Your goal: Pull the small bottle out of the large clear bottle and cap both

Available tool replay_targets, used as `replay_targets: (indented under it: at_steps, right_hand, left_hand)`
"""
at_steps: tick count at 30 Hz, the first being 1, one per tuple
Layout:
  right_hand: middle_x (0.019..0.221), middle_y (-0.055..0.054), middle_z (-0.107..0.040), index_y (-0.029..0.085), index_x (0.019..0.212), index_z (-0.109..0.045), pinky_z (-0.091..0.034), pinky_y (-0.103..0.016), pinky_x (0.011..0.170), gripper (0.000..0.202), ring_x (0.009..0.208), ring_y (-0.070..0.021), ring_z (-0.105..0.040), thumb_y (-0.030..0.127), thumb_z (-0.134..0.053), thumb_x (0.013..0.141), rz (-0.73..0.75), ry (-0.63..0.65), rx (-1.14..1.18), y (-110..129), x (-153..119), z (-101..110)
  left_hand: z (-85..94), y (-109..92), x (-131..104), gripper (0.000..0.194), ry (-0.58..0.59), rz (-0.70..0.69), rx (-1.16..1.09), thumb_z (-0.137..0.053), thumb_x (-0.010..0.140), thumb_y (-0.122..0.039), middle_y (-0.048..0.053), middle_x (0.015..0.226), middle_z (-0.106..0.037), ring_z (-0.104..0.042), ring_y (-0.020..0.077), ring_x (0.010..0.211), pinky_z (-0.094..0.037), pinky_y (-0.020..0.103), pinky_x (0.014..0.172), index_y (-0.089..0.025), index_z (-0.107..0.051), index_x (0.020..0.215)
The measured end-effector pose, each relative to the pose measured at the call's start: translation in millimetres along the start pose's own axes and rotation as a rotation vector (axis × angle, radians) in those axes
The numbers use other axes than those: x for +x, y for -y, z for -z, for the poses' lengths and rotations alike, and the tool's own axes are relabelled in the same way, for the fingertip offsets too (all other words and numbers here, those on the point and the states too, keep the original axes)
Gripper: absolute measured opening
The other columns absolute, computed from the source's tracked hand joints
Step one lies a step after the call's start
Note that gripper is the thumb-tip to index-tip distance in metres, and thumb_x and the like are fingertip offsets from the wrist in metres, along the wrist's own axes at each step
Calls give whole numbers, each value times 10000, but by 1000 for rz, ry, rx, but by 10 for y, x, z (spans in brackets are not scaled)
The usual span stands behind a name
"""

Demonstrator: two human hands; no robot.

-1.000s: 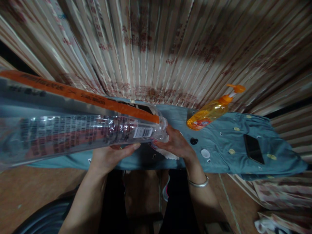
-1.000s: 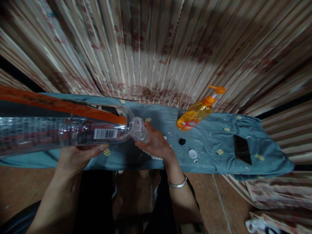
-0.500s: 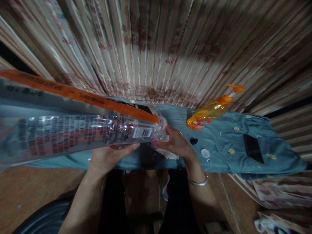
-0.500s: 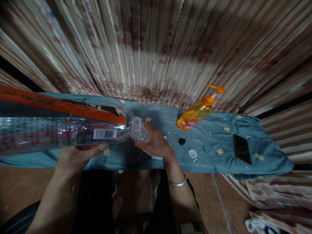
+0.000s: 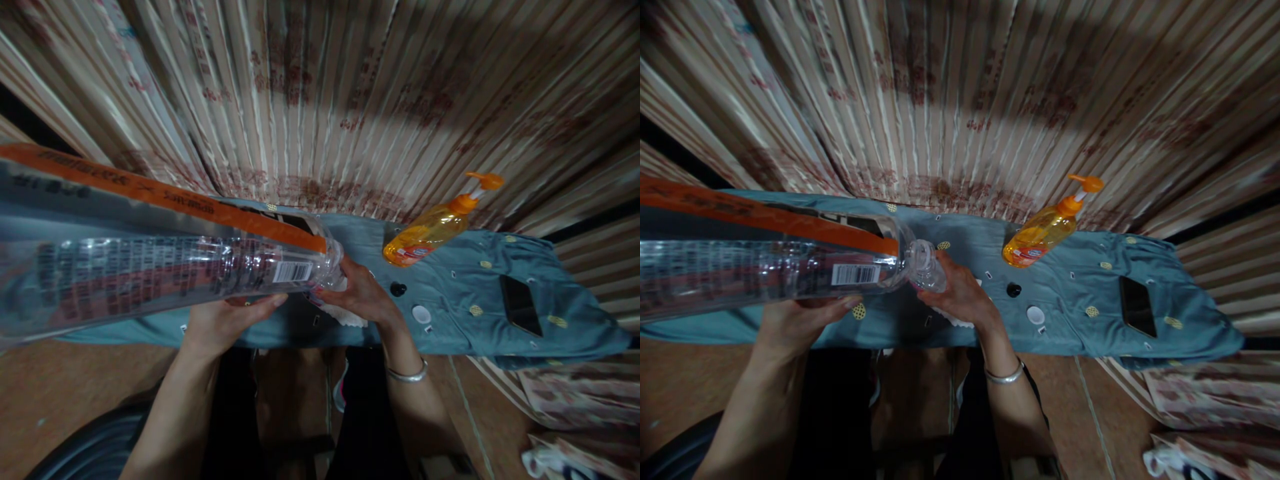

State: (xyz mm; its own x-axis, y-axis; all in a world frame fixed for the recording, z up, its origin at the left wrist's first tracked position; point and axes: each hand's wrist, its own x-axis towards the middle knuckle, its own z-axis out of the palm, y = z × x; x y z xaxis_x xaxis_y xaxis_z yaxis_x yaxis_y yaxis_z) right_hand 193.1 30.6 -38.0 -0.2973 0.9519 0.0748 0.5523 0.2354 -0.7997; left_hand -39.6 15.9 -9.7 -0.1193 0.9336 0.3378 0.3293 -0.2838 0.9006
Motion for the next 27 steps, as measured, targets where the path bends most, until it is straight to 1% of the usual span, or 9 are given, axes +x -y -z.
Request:
replay_targets:
  at_steps: [3, 7, 10, 12, 18, 22, 25, 27]
  right_hand:
    - [1171, -61, -720, 216, 1323, -532, -535, -396, 895, 583, 1044, -257, -681, 340, -732, 789, -15, 0, 4, 10, -2, 2]
    - [1178, -72, -715, 221, 1348, -508, -531, -408, 902, 618, 1051, -268, -680, 344, -736, 788, -21, -4, -12, -3, -2, -5]
    - [1203, -72, -703, 231, 1393, -464, -522, -413, 924, 682, 1097, -271, -667, 358, -746, 785, -27, -9, -29, -11, 0, -12]
    - [1193, -65, -705, 238, 1405, -450, -518, -411, 930, 697, 1105, -267, -664, 357, -749, 787, -32, -8, -32, -5, 1, -14]
    - [1169, -64, -711, 228, 1362, -490, -516, -412, 933, 642, 1090, -260, -665, 350, -750, 788, -44, -2, -26, 1, 2, -10]
    - [1150, -59, -717, 233, 1374, -485, -523, -414, 924, 649, 1063, -256, -675, 353, -743, 790, -44, 2, -28, -20, 4, -16]
    - [1143, -60, -722, 239, 1368, -494, -534, -415, 903, 631, 1054, -267, -682, 359, -730, 795, -42, -4, -31, -10, 2, -14]
    - [1148, -60, -723, 246, 1357, -503, -541, -410, 885, 611, 1054, -276, -686, 365, -720, 799, -47, -3, -29, 11, -3, -6]
  left_hand:
    - [-13, -30, 8, 315, -25, 41, -59, -837, 499, -351, -2, 582, -679, -702, 242, 579, -649, 362, 566, -259, -584, 662]
    - [-24, -61, 26, 322, -32, 15, -39, -836, 457, -327, -27, 504, -613, -673, 230, 535, -626, 357, 499, -259, -567, 620]
    - [-17, -54, 16, 326, -36, 36, -19, -835, 479, -363, -26, 528, -623, -651, 217, 511, -625, 365, 500, -264, -578, 654]
    - [-17, -55, 4, 319, -32, 56, -24, -828, 484, -360, -26, 531, -627, -647, 215, 496, -625, 361, 495, -269, -578, 660]
    - [-41, -117, 12, 299, -33, 101, -140, -814, 443, -282, -47, 501, -634, -668, 206, 503, -640, 323, 524, -271, -575, 623]
    - [-39, -106, 16, 303, -25, 90, -75, -832, 447, -317, -48, 497, -631, -659, 197, 503, -628, 311, 509, -263, -577, 602]
    - [-37, -96, 11, 313, -13, 94, -76, -818, 469, -378, -25, 546, -657, -678, 219, 546, -639, 346, 544, -275, -574, 636]
    - [-38, -107, 9, 312, 3, 96, -94, -812, 483, -385, -11, 570, -665, -701, 243, 593, -645, 368, 566, -283, -571, 653]
